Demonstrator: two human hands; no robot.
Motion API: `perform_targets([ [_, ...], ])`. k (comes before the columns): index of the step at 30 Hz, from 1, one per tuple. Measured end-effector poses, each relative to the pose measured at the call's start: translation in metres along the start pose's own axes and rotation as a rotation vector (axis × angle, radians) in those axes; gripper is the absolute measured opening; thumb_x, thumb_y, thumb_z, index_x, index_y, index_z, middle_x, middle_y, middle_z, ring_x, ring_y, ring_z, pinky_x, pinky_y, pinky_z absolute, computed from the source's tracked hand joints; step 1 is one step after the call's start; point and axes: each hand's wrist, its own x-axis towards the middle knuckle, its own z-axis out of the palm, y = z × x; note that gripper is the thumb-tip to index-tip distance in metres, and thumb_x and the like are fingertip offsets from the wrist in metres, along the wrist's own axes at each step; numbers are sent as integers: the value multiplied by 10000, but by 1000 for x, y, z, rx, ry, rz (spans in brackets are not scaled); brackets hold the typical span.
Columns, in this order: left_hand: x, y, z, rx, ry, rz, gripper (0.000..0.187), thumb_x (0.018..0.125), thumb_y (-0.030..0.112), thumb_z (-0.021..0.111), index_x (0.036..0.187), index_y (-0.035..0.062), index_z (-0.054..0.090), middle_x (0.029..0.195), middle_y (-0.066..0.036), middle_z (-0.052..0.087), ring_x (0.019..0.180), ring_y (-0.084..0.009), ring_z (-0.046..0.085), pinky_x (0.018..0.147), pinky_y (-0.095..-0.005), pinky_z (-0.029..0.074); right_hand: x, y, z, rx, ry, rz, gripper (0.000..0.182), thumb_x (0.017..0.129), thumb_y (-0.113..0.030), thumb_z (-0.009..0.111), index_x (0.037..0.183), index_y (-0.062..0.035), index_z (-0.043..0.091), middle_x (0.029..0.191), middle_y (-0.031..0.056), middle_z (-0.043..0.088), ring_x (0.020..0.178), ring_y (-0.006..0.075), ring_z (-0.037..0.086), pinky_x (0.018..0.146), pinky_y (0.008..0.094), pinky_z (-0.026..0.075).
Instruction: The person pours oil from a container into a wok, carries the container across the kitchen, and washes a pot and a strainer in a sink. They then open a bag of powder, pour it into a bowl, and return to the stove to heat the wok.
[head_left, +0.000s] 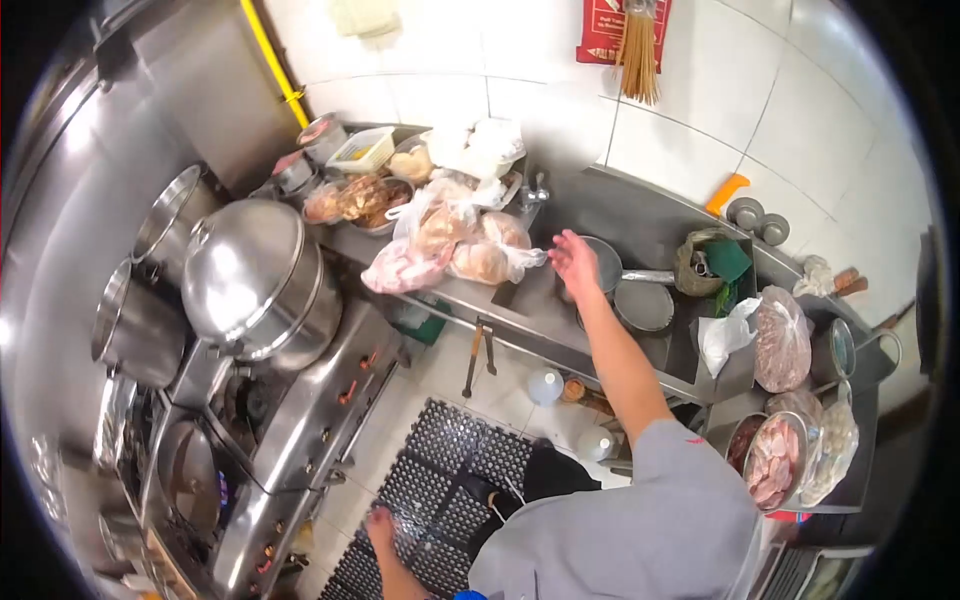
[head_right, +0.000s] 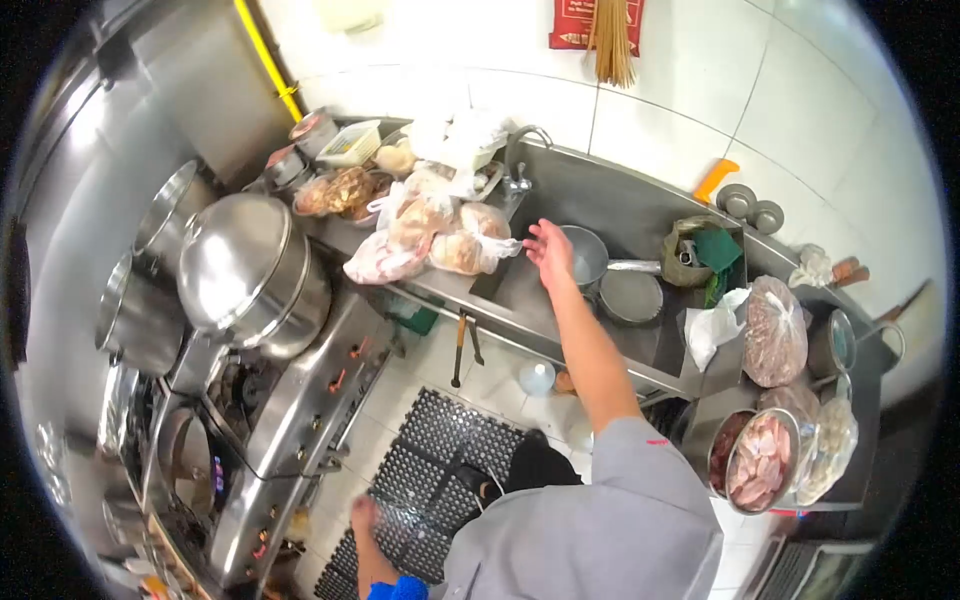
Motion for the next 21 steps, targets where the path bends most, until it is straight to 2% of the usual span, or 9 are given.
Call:
perform_targets([
  [1, 18, 105, -34, -441, 20, 93, 259, 867, 226, 546, 1005, 8, 562, 849, -72, 603, 698, -146, 567, 620, -273, 450, 32, -15, 10, -82, 48, -29, 337, 835, -324, 580, 1079, -98, 522, 1006, 41, 588, 752, 189, 593, 617, 305, 460],
  [3, 42, 159, -46, -501, 43, 303, 231, 883, 182, 546, 1036, 9, 540, 896, -46, 578, 730, -143, 572, 628, -240, 450, 70, -31, 19, -181, 96, -43, 374, 845, -342, 568, 1111, -86, 509, 1047, 54, 580, 775, 199, 597, 636, 320, 472],
  [6, -13, 276, -54, -631, -57, 300, 210, 887, 171, 540, 1039, 27, 540, 925, -37, 580, 746, -129, 576, 625, -225, 447, 124, -38, 44, -239, 38, -89, 534, 855, -434, 535, 1231, -70, 428, 1206, 95, 496, 816, 235, 601, 681, 361, 488],
  [9, -38, 323, -29, -594, -199, 244, 247, 885, 193, 547, 1093, 61, 526, 1006, -44, 600, 781, -106, 584, 656, -223, 437, 158, -31, 46, -283, -17, -97, 702, 842, -565, 470, 1311, -62, 332, 1338, 126, 370, 736, 252, 610, 650, 346, 509],
  [12, -62, 363, -4, -549, -335, 246, 246, 889, 152, 538, 1110, 46, 517, 1019, -61, 597, 817, -120, 587, 695, -230, 446, 171, -47, 26, -665, -190, 33, 634, 844, -568, 463, 1184, -33, 485, 1133, 115, 571, 662, 182, 615, 573, 289, 505],
  [15, -68, 402, 22, -558, -522, 277, 250, 890, 104, 531, 1124, 21, 505, 1023, -74, 592, 842, -133, 587, 730, -231, 450, 147, -82, 23, -719, -322, 159, 525, 853, -484, 517, 1060, -4, 563, 962, 98, 636, 596, 147, 604, 528, 253, 497],
  [18, -63, 450, 47, -544, -724, 316, 252, 885, 68, 530, 1127, 3, 501, 1029, -80, 592, 886, -142, 582, 776, -253, 457, 147, -85, 0, -894, -320, 31, 422, 848, -381, 570, 1003, 11, 583, 913, 100, 634, 569, 145, 596, 521, 240, 495],
  [19, -63, 471, 58, -533, -806, 369, 249, 887, 82, 534, 1122, 5, 507, 1022, -72, 592, 892, -138, 578, 779, -254, 456, 145, -88, -2, -833, -240, 90, 291, 818, -268, 628, 920, 3, 614, 789, 81, 627, 528, 130, 576, 498, 240, 490],
  [21, -60, 514, 83, -471, -944, 448, 246, 886, 108, 548, 1111, 12, 519, 1003, -55, 592, 899, -126, 571, 778, -253, 455, 144, -89, -8, -881, -216, 84, 248, 808, -242, 638, 884, -7, 614, 753, 68, 618, 530, 124, 571, 480, 231, 473],
])
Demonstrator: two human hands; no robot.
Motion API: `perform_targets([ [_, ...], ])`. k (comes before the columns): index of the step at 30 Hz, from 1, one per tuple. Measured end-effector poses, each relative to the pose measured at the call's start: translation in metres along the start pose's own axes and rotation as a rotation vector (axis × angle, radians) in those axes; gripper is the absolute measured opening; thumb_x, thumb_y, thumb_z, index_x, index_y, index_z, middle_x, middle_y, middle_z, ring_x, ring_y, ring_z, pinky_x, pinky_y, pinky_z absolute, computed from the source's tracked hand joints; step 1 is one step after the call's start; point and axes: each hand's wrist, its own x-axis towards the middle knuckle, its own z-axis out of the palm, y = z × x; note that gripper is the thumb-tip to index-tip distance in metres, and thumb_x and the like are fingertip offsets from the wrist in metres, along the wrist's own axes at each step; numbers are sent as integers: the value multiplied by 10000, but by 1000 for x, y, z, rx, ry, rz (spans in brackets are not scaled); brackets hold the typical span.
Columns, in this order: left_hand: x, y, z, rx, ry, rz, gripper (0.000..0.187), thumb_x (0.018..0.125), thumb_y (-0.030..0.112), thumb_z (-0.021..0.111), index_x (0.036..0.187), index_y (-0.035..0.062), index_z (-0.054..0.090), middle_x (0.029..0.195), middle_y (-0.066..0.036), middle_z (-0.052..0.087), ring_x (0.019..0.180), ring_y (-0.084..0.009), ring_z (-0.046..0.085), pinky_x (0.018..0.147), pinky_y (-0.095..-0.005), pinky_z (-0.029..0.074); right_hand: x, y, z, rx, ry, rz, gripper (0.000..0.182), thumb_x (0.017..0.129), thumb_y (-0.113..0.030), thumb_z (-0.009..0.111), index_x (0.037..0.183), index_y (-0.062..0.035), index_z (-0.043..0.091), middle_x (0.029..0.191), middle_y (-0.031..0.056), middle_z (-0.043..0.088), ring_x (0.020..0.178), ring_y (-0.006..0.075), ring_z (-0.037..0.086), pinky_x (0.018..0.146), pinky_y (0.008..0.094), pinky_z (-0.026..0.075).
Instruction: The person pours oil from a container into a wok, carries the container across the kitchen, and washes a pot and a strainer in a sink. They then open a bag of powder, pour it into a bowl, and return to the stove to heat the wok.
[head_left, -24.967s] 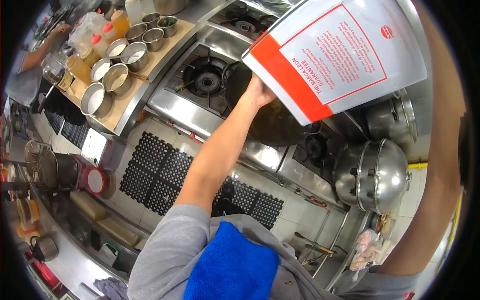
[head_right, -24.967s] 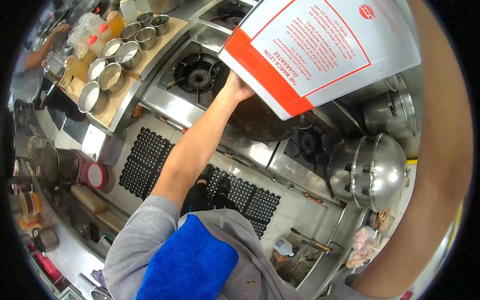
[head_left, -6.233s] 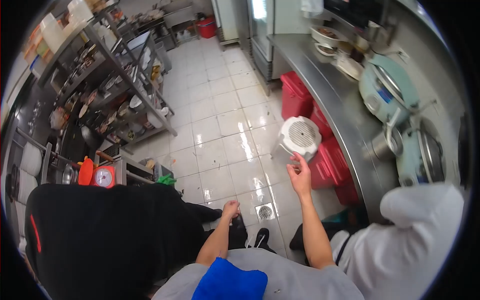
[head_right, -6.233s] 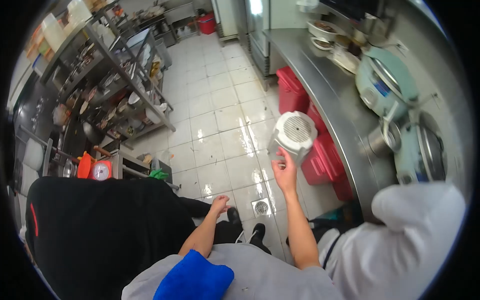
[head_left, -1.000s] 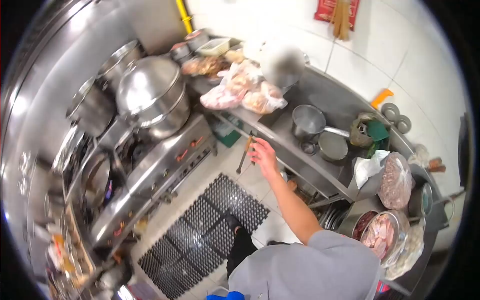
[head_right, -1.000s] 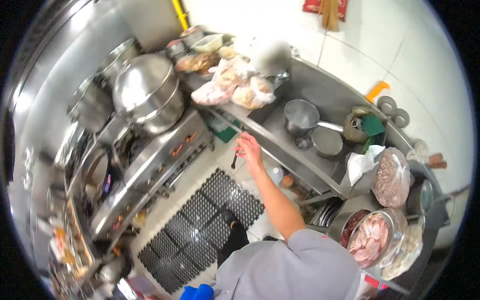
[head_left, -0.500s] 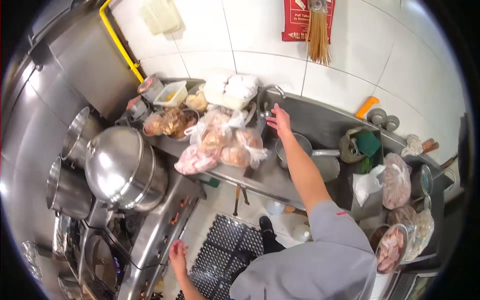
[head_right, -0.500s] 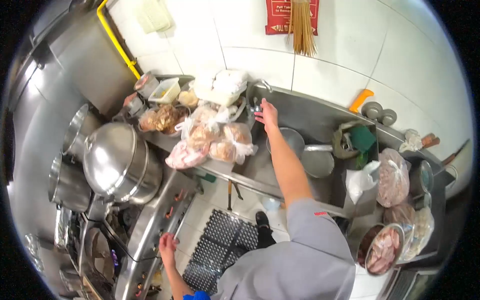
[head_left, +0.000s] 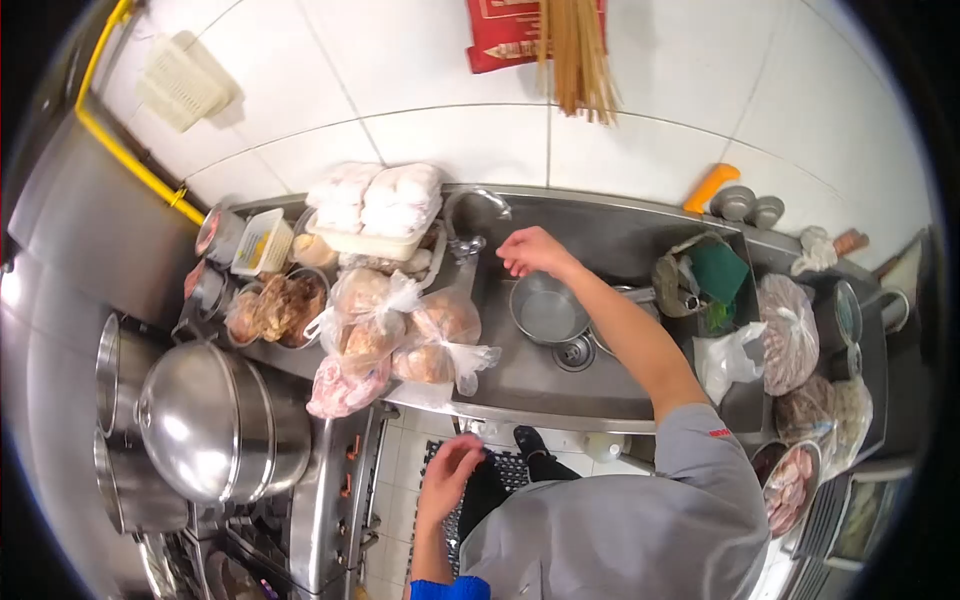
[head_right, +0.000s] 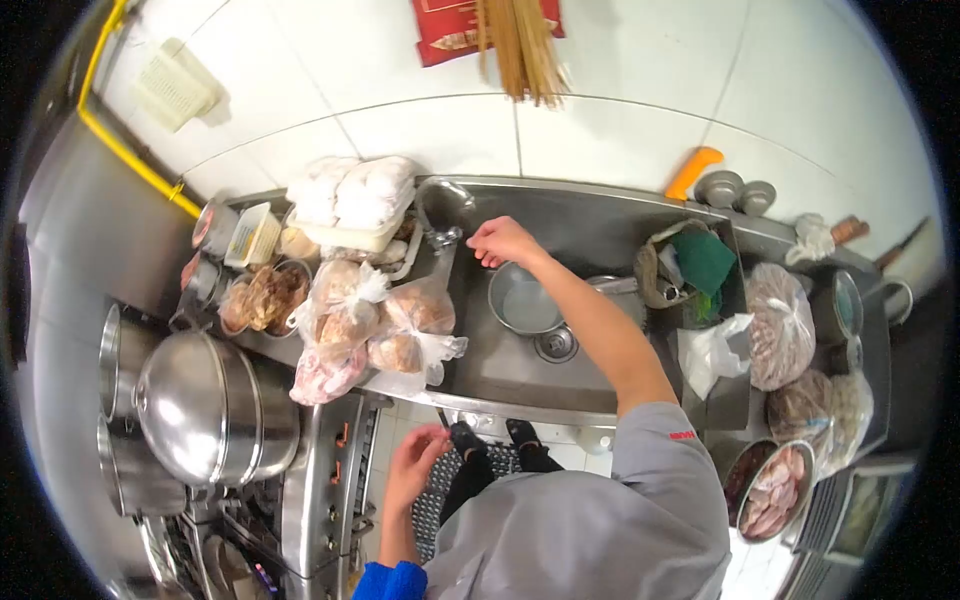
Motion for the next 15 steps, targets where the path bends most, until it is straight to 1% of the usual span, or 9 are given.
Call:
perform_targets([
  [4, 93, 26, 42, 209, -250, 151, 245, 884, 143, 560, 1099, 31, 532, 970, -28, 590, 869, -108, 562, 760, -235, 448, 1, 2, 11, 50, 188, -115, 201, 704, -200, 721, 629, -52, 606, 540, 23, 527, 461, 100, 507, 413, 233, 407],
  [5, 122, 24, 53, 244, -308, 178, 239, 888, 154, 555, 1095, 36, 535, 971, -27, 590, 861, -108, 561, 757, -233, 447, 3, -1, 14, -12, 224, -65, 244, 694, -263, 715, 625, -51, 618, 627, 47, 573, 546, 170, 556, 490, 296, 453],
  [6, 153, 21, 64, 135, -309, 177, 237, 889, 167, 553, 1090, 41, 537, 964, -27, 588, 849, -112, 563, 757, -241, 453, 23, 25, 20, -227, 421, -250, 285, 700, -323, 687, 660, -45, 637, 715, 92, 600, 687, 233, 586, 611, 361, 471],
  [7, 179, 18, 77, 30, -318, 159, 235, 890, 179, 551, 1085, 47, 538, 958, -26, 586, 838, -116, 565, 757, -249, 458, 21, 13, 18, -533, 396, -142, 318, 728, -358, 646, 693, -42, 647, 764, 141, 608, 792, 285, 580, 712, 397, 461],
  [8, 202, 17, 88, -57, -293, 137, 232, 891, 185, 550, 1079, 51, 537, 947, -25, 585, 834, -122, 567, 755, -260, 465, 38, 30, 12, -489, 258, -188, 307, 717, -330, 657, 697, -25, 636, 813, 166, 619, 802, 290, 590, 722, 402, 465],
  [9, 223, 22, 97, -145, -255, 117, 228, 891, 190, 549, 1074, 55, 535, 937, -23, 585, 831, -128, 569, 754, -271, 473, -8, -16, 9, -387, 159, -9, 312, 698, -329, 679, 719, -21, 630, 851, 152, 636, 801, 275, 607, 718, 382, 475],
  [11, 249, 42, 111, -244, -219, 5, 211, 879, 154, 548, 1064, 54, 531, 935, -27, 587, 823, -144, 583, 745, -272, 484, -53, -27, -11, -626, 254, -170, 303, 691, -316, 695, 766, -29, 631, 824, 129, 646, 762, 233, 624, 671, 344, 489],
  [13, 282, 43, 107, -284, -235, -1, 238, 858, 138, 560, 1071, 42, 519, 939, -36, 590, 846, -163, 590, 757, -280, 484, -110, -34, -60, -603, 406, -273, 301, 709, -316, 686, 804, -36, 630, 780, 107, 647, 718, 214, 626, 650, 320, 494],
  [15, 297, 52, 112, -324, -239, 0, 268, 837, 123, 573, 1079, 31, 507, 943, -45, 592, 868, -182, 596, 769, -288, 483, -160, -28, -118, -613, 750, -83, 218, 728, -245, 640, 780, -33, 640, 742, 118, 640, 698, 231, 630, 660, 327, 501],
])
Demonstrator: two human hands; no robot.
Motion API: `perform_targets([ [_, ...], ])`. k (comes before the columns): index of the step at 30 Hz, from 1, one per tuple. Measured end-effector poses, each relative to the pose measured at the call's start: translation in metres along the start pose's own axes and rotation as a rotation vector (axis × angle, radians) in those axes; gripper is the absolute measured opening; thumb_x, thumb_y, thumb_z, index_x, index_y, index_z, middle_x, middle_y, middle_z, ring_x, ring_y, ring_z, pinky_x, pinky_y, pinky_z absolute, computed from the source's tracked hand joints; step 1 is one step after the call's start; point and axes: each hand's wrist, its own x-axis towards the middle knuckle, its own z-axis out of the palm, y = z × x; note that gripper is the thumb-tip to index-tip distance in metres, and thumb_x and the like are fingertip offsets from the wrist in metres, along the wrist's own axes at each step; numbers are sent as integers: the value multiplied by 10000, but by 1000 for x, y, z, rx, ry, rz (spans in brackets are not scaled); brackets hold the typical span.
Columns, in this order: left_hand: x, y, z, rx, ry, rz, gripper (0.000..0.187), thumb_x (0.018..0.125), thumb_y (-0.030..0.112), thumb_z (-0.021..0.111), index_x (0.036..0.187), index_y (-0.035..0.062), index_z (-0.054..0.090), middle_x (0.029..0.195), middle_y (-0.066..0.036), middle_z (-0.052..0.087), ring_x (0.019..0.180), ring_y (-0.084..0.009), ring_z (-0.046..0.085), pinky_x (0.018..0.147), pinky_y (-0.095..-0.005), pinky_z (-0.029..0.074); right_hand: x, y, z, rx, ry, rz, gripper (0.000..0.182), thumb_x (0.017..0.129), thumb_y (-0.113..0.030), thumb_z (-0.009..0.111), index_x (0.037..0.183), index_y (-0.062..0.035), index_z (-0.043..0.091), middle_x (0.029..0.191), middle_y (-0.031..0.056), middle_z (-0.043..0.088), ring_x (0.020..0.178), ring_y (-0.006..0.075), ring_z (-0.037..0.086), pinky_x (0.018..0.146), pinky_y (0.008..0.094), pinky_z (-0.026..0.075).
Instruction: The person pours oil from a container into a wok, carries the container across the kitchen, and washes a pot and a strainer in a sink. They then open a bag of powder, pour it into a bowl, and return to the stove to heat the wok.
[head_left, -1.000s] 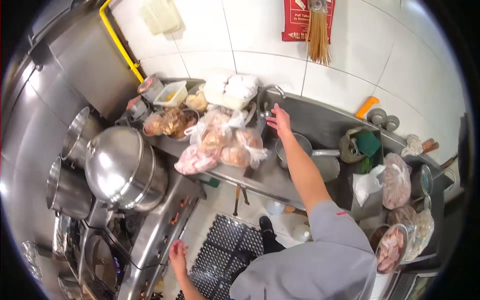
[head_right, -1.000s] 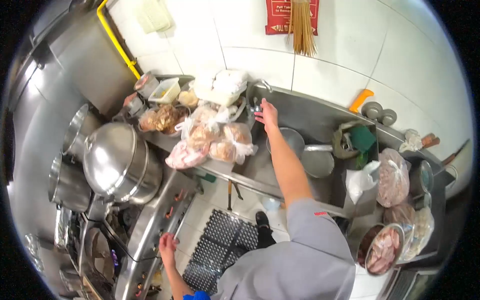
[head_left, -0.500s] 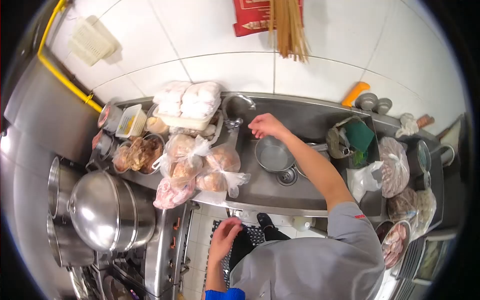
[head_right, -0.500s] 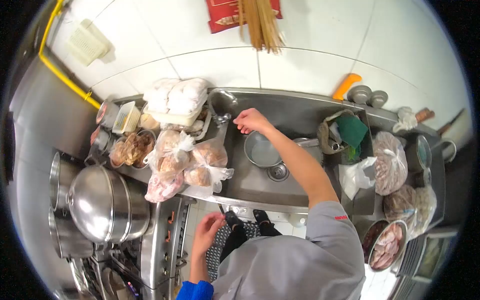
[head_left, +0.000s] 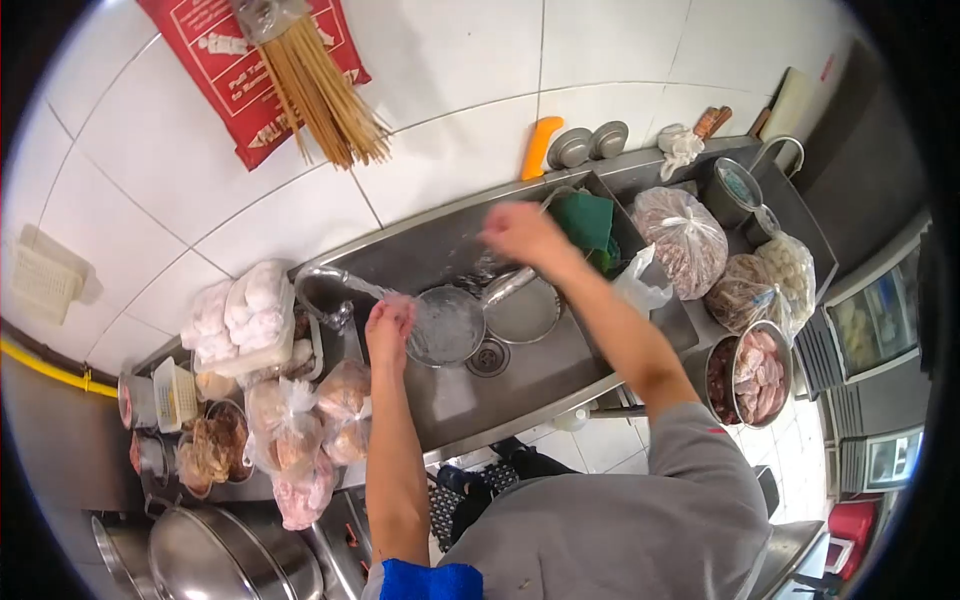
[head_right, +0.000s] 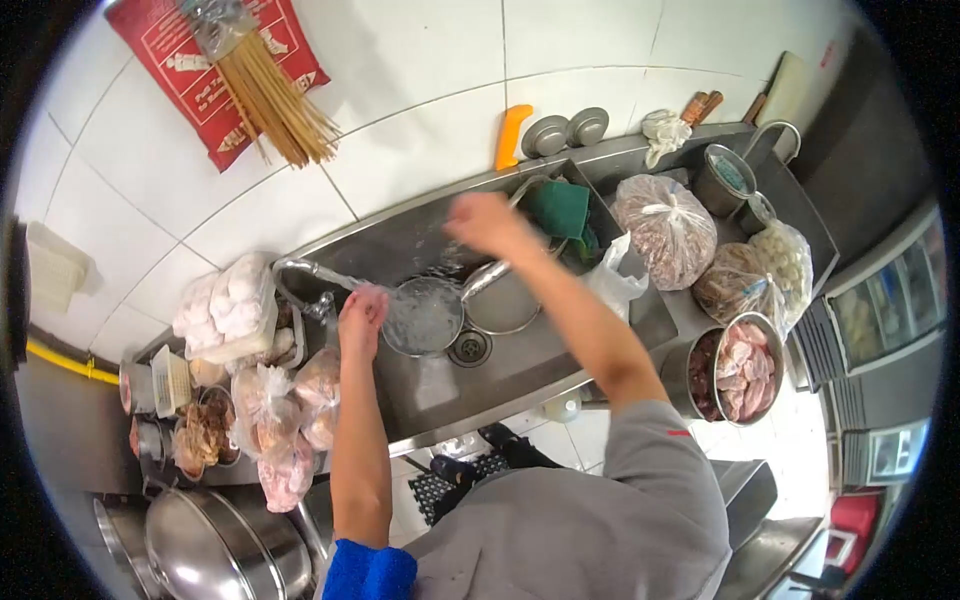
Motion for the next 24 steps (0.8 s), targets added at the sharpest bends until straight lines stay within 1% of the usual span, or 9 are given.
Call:
perform_targets([
  [1, -1, 10, 10, 74, 18, -1, 276, 825, 121, 587, 1074, 33, 508, 927, -45, 596, 864, -185, 597, 764, -287, 482, 13, 46, -18, -341, 49, -88, 153, 716, -171, 600, 757, -30, 646, 721, 138, 635, 691, 253, 632, 661, 342, 507],
  [3, 4, 12, 18, 169, 7, -14, 282, 824, 133, 595, 1078, 47, 509, 910, -54, 602, 857, -188, 597, 750, -284, 483, 24, 91, -36, -327, -343, 412, 186, 674, -116, 543, 773, 4, 645, 770, 186, 642, 680, 305, 640, 645, 386, 507],
  [6, 13, 4, 29, 156, -31, -59, 296, 837, 159, 597, 1098, 54, 504, 934, -69, 595, 852, -189, 595, 746, -286, 483, 25, 145, -11, -394, -410, -8, 208, 695, -108, 505, 770, 32, 640, 813, 213, 640, 738, 312, 645, 683, 379, 505],
  [9, 13, -9, 37, 162, -81, -127, 305, 845, 191, 603, 1100, 56, 502, 980, -75, 582, 860, -195, 593, 744, -294, 481, 43, 154, -7, -413, -682, 314, 270, 758, -99, 445, 826, 70, 645, 931, 265, 609, 894, 289, 626, 775, 390, 486],
  [13, 9, -24, 34, 160, -35, -134, 236, 862, 188, 581, 1052, 60, 522, 977, -79, 590, 815, -186, 599, 723, -279, 486, 45, 190, 27, -605, -363, 195, 256, 809, -113, 455, 933, 0, 648, 1042, 211, 606, 964, 289, 605, 803, 366, 488],
  [18, 3, -14, 24, 184, -7, -130, 280, 855, 191, 587, 1090, 62, 505, 998, -69, 572, 886, -194, 583, 750, -290, 474, 37, 159, 21, -758, -403, 46, 245, 813, -118, 473, 954, -42, 658, 1076, 191, 596, 956, 281, 611, 797, 348, 495],
  [21, 13, -22, 17, 203, -6, -126, 296, 852, 207, 593, 1096, 65, 504, 1002, -65, 569, 903, -194, 573, 756, -290, 471, 30, 161, 5, -770, -363, -289, 254, 810, -131, 477, 972, -36, 649, 1088, 163, 598, 981, 283, 598, 792, 353, 498],
  [23, 11, -38, 11, 176, -8, -144, 297, 852, 216, 592, 1096, 68, 507, 1000, -63, 570, 910, -194, 569, 757, -293, 471, 35, 136, -3, -563, -607, 219, 287, 831, -139, 445, 1021, -33, 632, 1155, 155, 568, 1069, 282, 552, 845, 355, 473],
  [24, 20, -38, 14, 134, -24, -124, 299, 852, 224, 592, 1095, 71, 511, 998, -61, 570, 916, -194, 565, 758, -296, 470, 39, 144, 0, -566, -592, 216, 287, 831, -139, 445, 1021, -33, 632, 1155, 155, 568, 1069, 282, 552, 845, 355, 473],
])
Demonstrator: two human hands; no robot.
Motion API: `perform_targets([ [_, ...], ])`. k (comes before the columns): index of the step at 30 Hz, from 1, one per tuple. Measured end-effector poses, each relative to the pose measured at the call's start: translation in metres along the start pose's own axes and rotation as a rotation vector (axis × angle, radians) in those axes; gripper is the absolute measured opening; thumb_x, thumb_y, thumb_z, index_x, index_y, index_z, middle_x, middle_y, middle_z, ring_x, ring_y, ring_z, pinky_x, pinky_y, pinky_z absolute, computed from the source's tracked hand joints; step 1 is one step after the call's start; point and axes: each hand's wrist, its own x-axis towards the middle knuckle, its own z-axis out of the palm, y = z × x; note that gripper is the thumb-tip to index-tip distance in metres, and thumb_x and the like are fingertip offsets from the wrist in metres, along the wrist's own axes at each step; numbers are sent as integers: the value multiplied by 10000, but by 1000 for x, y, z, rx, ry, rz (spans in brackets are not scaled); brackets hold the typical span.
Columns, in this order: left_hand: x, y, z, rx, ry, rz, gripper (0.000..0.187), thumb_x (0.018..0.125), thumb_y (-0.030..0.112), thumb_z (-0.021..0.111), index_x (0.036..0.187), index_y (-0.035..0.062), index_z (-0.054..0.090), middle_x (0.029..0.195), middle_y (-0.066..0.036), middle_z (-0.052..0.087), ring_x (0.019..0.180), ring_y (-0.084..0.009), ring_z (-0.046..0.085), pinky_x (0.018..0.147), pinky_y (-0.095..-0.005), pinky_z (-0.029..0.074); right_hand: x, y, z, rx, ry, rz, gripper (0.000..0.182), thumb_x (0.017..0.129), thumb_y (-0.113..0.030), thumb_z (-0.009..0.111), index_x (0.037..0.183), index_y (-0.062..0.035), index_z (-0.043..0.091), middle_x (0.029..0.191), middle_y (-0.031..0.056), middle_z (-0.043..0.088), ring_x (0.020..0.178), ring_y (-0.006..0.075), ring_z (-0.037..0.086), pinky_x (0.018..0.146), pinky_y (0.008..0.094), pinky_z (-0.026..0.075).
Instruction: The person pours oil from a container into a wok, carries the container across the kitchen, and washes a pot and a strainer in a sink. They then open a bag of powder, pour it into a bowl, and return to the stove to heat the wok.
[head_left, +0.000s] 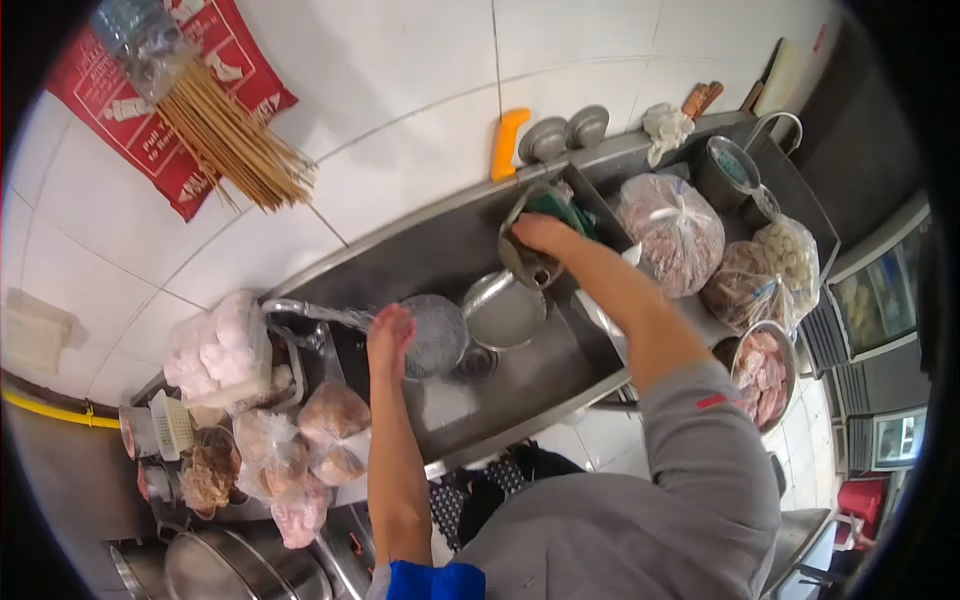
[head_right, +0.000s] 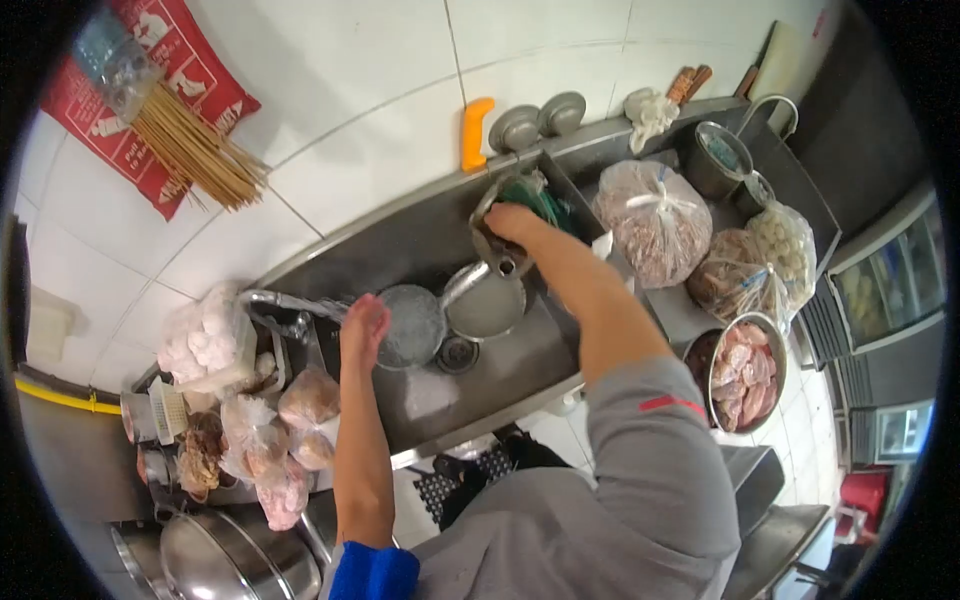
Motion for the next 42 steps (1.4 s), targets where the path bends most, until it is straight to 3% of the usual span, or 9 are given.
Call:
perform_targets([
  [2, -8, 8, 13, 22, -2, 5, 307, 848, 228, 597, 1098, 71, 510, 996, -64, 571, 913, -193, 563, 765, -297, 471, 43, 11, 26, -74, 286, -8, 319, 850, -148, 407, 1075, -26, 597, 1145, 200, 559, 1049, 312, 560, 882, 391, 451],
  [18, -3, -2, 0, -67, 89, 37, 329, 844, 191, 588, 1118, 42, 483, 968, -57, 569, 855, -172, 567, 757, -286, 459, 13, 6, -3, -182, 160, 32, 236, 794, -73, 491, 966, 18, 623, 1012, 239, 599, 950, 354, 593, 827, 411, 479],
  [24, 2, 1, 3, -69, 114, 36, 283, 846, 158, 567, 1095, 43, 497, 962, -84, 572, 851, -185, 573, 739, -298, 482, -16, 9, -35, -40, 372, -226, 112, 666, -49, 580, 577, -14, 522, 612, 185, 549, 608, 305, 583, 554, 406, 447],
  [26, 4, -6, 3, -98, 96, 39, 274, 854, 163, 556, 1093, 43, 498, 969, -91, 573, 854, -192, 576, 736, -296, 486, -31, -9, -51, 353, 652, -403, 256, 710, -112, 626, 547, -6, 460, 520, 153, 474, 476, 251, 472, 479, 371, 383],
  [30, 0, -17, 23, -210, 24, 7, 282, 878, 232, 539, 1092, 53, 506, 1001, -93, 573, 880, -209, 576, 758, -300, 483, -70, -103, -49, 425, 449, -392, 490, 810, -395, 620, 502, -31, 505, 434, 98, 438, 447, 126, 463, 454, 341, 386],
  [33, -5, -11, 51, -393, -61, -50, 419, 887, 385, 513, 1172, 79, 484, 1165, -87, 521, 1050, -210, 504, 913, -345, 401, -52, -150, 24, 466, 210, -448, 586, 906, -514, 343, 814, -40, 675, 720, 151, 654, 737, 290, 636, 706, 398, 469],
  [36, -17, -9, 86, -497, 113, 137, 547, 886, 482, 465, 1270, 95, 422, 1288, -72, 428, 1154, -205, 416, 994, -344, 311, -12, -177, 100, 817, 298, -506, 663, 932, -493, 220, 1310, 34, 354, 1369, 207, 347, 1293, 272, 310, 1063, 347, 236],
  [39, -41, -22, 92, -408, 81, 55, 637, 888, 507, 441, 1368, 108, 314, 1395, -51, 312, 1239, -205, 332, 1022, -338, 269, -24, -189, 85, 1659, -49, -240, 693, 933, -500, 220, 1367, 41, 217, 1464, 163, 148, 1362, 260, 111, 1101, 341, 94],
  [42, -32, -32, 57, -262, 207, 247, 671, 899, 519, 398, 1410, 119, 230, 1454, -34, 224, 1307, -195, 245, 1055, -335, 214, -71, -221, 90, 1119, 92, -426, 732, 915, -555, 240, 1372, 17, 238, 1447, 165, 204, 1351, 264, 158, 1093, 346, 124],
])
